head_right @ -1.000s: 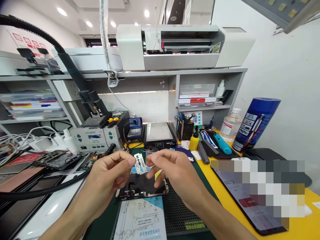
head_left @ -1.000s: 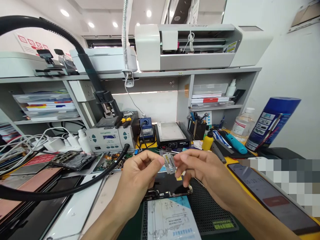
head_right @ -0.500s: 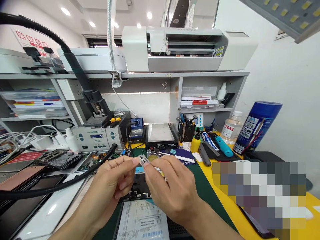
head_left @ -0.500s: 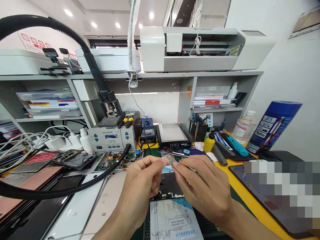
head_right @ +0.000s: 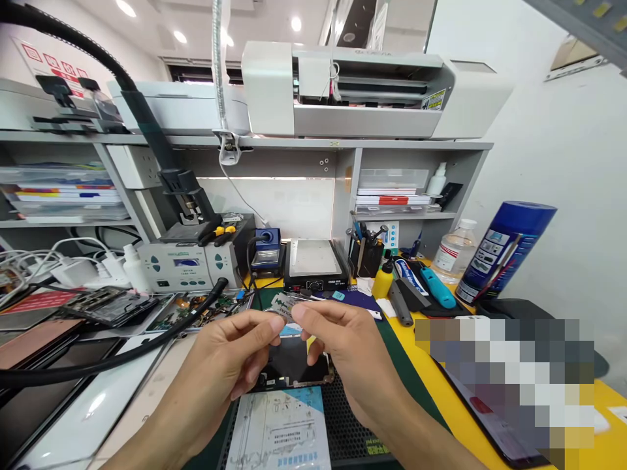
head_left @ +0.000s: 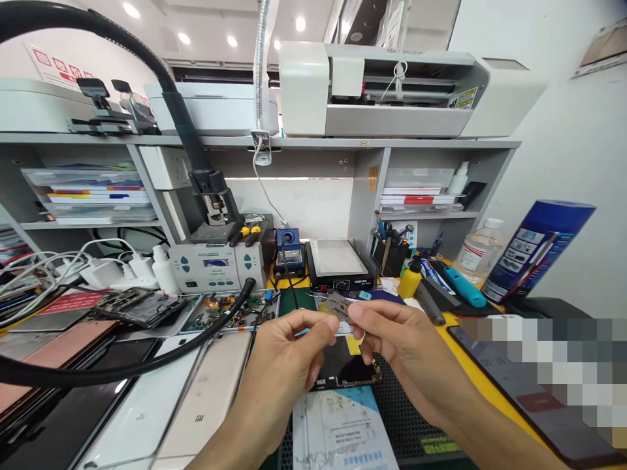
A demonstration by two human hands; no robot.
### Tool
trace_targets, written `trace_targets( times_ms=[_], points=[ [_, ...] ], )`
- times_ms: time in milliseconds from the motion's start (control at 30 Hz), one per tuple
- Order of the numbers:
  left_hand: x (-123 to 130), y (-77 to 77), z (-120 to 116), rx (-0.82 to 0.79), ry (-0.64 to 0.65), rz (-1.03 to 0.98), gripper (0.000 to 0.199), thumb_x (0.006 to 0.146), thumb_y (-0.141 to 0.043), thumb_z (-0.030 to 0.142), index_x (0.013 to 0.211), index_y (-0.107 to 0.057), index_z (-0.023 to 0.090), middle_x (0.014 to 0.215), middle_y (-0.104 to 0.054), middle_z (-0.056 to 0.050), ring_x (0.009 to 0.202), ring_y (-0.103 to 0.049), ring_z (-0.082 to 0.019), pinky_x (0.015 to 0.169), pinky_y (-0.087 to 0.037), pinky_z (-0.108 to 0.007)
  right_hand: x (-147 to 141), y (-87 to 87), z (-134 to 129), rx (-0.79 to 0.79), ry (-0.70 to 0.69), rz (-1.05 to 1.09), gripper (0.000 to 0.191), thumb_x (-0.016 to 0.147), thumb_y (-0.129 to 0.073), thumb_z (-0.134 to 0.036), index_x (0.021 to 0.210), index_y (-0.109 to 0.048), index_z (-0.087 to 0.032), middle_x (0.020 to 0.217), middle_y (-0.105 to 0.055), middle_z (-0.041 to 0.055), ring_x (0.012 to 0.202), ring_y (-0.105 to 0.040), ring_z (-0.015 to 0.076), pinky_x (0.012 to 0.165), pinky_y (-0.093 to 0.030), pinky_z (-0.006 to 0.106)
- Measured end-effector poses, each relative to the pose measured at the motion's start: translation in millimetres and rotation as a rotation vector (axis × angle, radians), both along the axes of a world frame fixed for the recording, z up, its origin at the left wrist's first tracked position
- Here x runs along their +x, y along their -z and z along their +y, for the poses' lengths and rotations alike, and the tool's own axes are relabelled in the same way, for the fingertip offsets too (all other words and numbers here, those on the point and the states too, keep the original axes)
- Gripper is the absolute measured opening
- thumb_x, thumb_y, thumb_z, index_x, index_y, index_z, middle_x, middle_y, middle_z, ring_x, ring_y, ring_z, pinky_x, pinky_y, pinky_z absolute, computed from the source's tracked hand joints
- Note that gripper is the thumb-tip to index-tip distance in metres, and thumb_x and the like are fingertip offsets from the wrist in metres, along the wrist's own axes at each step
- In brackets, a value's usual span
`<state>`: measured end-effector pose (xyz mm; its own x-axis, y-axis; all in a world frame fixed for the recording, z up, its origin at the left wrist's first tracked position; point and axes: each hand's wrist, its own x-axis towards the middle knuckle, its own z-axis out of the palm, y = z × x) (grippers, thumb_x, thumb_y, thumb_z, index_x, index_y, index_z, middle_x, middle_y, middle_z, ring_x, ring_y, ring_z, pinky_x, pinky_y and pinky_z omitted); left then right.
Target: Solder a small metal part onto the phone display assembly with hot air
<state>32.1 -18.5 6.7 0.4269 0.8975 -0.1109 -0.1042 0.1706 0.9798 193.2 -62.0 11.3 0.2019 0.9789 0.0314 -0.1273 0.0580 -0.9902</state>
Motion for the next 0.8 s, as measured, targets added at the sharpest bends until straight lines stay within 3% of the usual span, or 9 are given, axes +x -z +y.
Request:
trace_targets(
  times_ms=[333, 633, 800],
  points=[
    [1.6, -1.6, -0.3, 0.062, 0.005, -0.012, 0.033, 0.077, -0.076, 0.049, 0.073, -0.07, 0.017, 0.043, -0.04, 0.008, 0.042, -0.023, -0.004, 0.04, -0.014, -0.019, -0.7, -0.8, -0.9, -0.001, 0.036, -0.081, 0.031, 0.076, -0.079, -0.05, 0.073, -0.075, -0.02, 0.069, -0.061, -0.0011, 0.058, -0.05, 0.0126, 0.055, -0.041, 0.03],
    [-1.0, 0.8, -0.6, 0.094, -0.018, 0.01, 0.03, 0.08, -0.073, 0.046, 0.07, -0.067, 0.019, 0.043, -0.041, 0.007, 0.044, -0.025, -0.006, 0.043, -0.016, -0.021, 0.7, 0.0, -1.3, -0.006, -0.022, -0.136, 0.025, 0.081, -0.076, -0.045, 0.077, -0.076, -0.021, 0.07, -0.061, -0.0014, 0.06, -0.053, 0.0125, 0.055, -0.044, 0.028],
    [-2.6, 2.6, 2.8, 0.16, 0.039, 0.042, 0.03, 0.08, -0.075, 0.046, 0.07, -0.068, 0.018, 0.045, -0.041, 0.008, 0.045, -0.026, -0.006, 0.043, -0.016, -0.021, 2.2, -2.6, -3.2, 0.084, -0.064, -0.276, 0.019, 0.085, -0.073, -0.038, 0.076, -0.076, -0.021, 0.067, -0.063, -0.0025, 0.059, -0.053, 0.0114, 0.055, -0.045, 0.025]
  ],
)
